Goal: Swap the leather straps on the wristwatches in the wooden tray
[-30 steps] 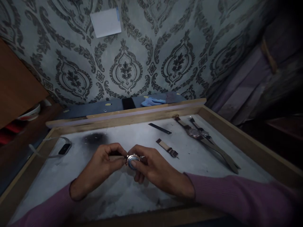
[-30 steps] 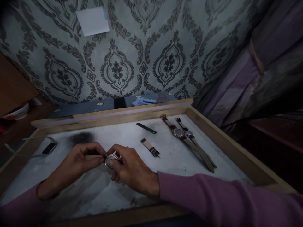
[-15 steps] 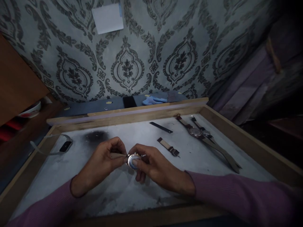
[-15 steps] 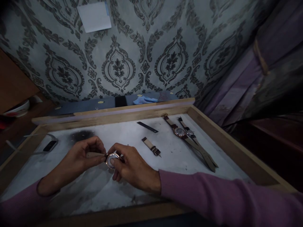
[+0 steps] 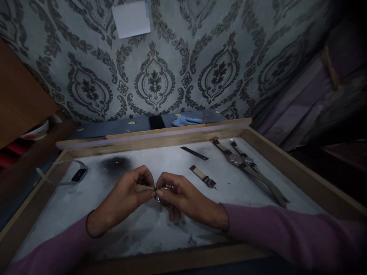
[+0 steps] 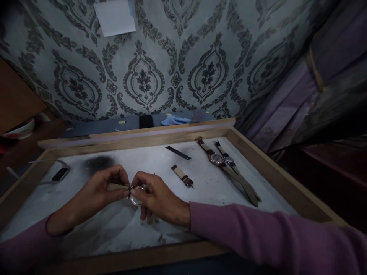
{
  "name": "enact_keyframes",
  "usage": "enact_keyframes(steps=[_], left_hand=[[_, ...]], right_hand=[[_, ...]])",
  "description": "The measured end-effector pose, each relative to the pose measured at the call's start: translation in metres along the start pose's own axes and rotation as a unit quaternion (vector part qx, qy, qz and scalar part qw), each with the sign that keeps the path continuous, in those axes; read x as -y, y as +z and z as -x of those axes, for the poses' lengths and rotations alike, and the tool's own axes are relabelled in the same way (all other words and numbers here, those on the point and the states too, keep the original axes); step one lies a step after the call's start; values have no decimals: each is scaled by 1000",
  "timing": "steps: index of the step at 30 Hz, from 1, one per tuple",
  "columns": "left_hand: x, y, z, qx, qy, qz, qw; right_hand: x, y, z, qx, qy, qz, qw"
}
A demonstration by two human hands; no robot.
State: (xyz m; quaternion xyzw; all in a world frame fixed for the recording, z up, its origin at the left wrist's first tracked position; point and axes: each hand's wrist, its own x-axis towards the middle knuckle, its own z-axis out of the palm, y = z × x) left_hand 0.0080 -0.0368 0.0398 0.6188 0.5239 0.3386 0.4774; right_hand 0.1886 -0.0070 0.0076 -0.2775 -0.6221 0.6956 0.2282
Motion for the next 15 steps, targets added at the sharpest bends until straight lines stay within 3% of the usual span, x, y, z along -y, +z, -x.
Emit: enact_keyframes(steps=[11, 13, 15], left_hand=[[-10, -6, -1, 13, 17, 15, 1000], [-14, -9, 2, -29, 42, -43, 998], [-18, -10, 8, -126, 100, -152, 975]], right_hand=[[17, 2, 3, -19, -20, 6, 1000], [18, 2, 3, -26, -24, 6, 999], [19, 1, 3, -42, -33, 8, 999]])
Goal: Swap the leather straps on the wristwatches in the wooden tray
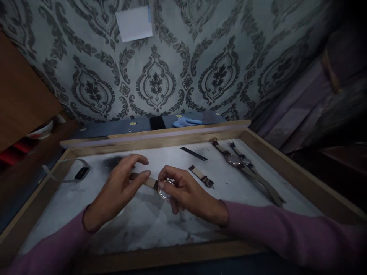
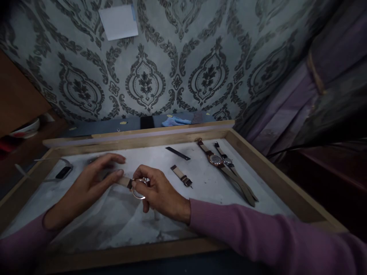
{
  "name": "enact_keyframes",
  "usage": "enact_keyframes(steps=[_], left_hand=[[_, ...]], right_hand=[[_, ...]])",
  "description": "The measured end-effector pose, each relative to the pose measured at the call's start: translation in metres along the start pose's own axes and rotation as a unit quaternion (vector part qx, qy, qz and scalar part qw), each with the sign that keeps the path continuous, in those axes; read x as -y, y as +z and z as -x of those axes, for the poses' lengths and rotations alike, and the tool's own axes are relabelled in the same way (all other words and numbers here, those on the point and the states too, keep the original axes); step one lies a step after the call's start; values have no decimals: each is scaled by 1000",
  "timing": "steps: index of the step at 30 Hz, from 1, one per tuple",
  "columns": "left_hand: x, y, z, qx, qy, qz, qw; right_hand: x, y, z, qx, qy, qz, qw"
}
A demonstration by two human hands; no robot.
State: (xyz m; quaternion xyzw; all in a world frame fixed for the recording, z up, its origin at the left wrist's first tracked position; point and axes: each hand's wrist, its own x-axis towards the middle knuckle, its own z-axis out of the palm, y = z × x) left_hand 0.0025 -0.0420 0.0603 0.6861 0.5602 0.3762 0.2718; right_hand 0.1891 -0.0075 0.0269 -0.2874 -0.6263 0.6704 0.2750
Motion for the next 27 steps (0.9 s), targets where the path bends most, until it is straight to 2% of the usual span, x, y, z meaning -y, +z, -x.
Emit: enact_keyframes(steps=[2, 3, 4, 7, 9, 12, 14, 19, 27], left_hand=[[-5, -1, 7, -81, 46, -93, 991], [-7, 0, 10, -90, 48, -109, 989], [-9, 2, 14, -74, 36, -101, 991], [-12, 14, 20, 19, -48, 22, 998], [-13, 22, 19, 50, -110, 146, 982], [-15, 29, 12, 45, -191, 291, 936], [-17, 31, 9, 32, -218, 331, 918], [-18, 35, 8, 3, -222, 345, 912], [-17, 36, 8, 8, -213, 354, 911]], right_hand=[[1, -2, 0, -24, -16, 2, 1000], [2, -3, 0, -37, -24, 2, 999], [3, -4, 0, -49, -30, 2, 998], [5, -5, 2, -70, -45, 2, 997], [8, -5, 3, -68, -56, 1, 996], [12, -3, 6, -55, -69, -2, 996], [15, -2, 7, -48, -73, 2, 996], [19, 0, 11, -55, -90, 26, 994], [16, 0, 11, -50, -105, 56, 992]])
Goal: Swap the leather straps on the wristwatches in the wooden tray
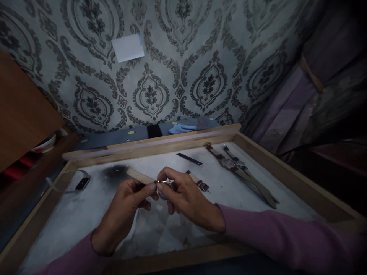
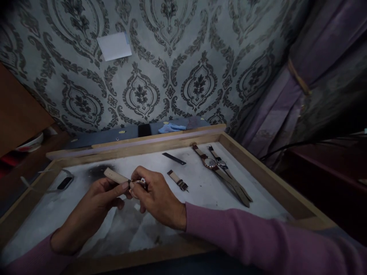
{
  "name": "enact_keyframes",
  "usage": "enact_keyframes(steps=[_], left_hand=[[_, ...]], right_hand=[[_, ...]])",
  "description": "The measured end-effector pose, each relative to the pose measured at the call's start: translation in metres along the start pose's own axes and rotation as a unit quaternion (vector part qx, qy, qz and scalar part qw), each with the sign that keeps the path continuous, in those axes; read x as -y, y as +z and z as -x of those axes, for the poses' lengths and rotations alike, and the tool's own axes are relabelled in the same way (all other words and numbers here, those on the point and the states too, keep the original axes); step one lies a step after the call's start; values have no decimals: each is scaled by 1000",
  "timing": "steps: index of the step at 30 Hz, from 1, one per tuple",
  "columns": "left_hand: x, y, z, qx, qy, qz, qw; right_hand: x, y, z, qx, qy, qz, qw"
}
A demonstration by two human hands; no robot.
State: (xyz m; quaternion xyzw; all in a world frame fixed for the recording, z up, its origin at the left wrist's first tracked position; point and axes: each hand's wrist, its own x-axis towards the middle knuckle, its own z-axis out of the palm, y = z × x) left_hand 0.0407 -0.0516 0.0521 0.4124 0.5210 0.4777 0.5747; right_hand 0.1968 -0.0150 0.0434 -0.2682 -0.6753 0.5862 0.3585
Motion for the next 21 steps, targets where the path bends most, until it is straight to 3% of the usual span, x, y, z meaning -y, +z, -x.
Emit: enact_keyframes(steps=[11, 21], left_hand=[[7, 5, -2, -38, -3, 76, 996], [5, 1, -2, 4, 66, 60, 996]], right_hand=[[-4, 2, -1, -2, 8, 11, 1000], [-5, -3, 0, 41, 20, 52, 998]])
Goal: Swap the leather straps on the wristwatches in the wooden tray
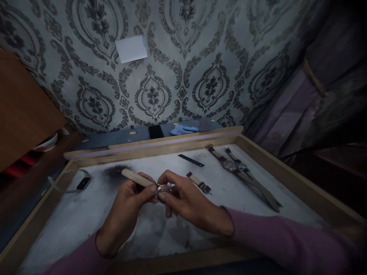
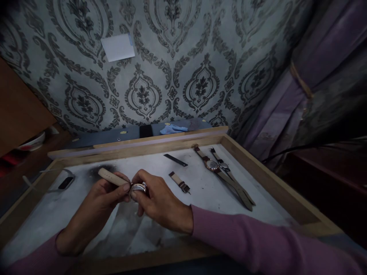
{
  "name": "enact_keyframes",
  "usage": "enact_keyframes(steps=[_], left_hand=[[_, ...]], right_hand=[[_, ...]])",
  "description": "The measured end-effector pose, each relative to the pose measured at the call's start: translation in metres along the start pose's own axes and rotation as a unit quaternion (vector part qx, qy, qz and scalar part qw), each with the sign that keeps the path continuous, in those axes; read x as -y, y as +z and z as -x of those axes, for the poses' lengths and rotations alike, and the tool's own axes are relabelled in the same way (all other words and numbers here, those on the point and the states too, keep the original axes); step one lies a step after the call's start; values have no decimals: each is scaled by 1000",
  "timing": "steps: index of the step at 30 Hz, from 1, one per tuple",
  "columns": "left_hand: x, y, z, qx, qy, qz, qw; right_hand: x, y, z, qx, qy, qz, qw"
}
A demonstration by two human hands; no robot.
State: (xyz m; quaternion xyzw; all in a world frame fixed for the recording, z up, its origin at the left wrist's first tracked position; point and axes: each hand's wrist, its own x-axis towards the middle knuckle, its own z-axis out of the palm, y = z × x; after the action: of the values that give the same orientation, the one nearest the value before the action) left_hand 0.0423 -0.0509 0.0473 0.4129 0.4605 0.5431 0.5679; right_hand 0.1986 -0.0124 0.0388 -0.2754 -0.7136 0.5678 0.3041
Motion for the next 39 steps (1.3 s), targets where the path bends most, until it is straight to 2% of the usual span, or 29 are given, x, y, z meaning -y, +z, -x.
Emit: enact_keyframes(steps=[4, 10, 19, 24, 39], left_hand=[[-1, -4, 2, 13, 11, -19, 1000], [-1, -7, 3, -8, 7, -17, 1000], [-1, -9, 0, -3, 9, -7, 1000], [-3, -8, 0, 3, 7, -4, 1000], [-5, -12, -3, 28, 17, -37, 999]], right_hand=[[-5, -1, 0, 10, 4, -28, 1000], [-13, 2, -2, -2, 19, -128, 992], [-16, 2, -6, 17, 47, -219, 975], [-16, 2, -6, 25, 70, -237, 969], [-16, 2, -7, 20, 83, -259, 962]])
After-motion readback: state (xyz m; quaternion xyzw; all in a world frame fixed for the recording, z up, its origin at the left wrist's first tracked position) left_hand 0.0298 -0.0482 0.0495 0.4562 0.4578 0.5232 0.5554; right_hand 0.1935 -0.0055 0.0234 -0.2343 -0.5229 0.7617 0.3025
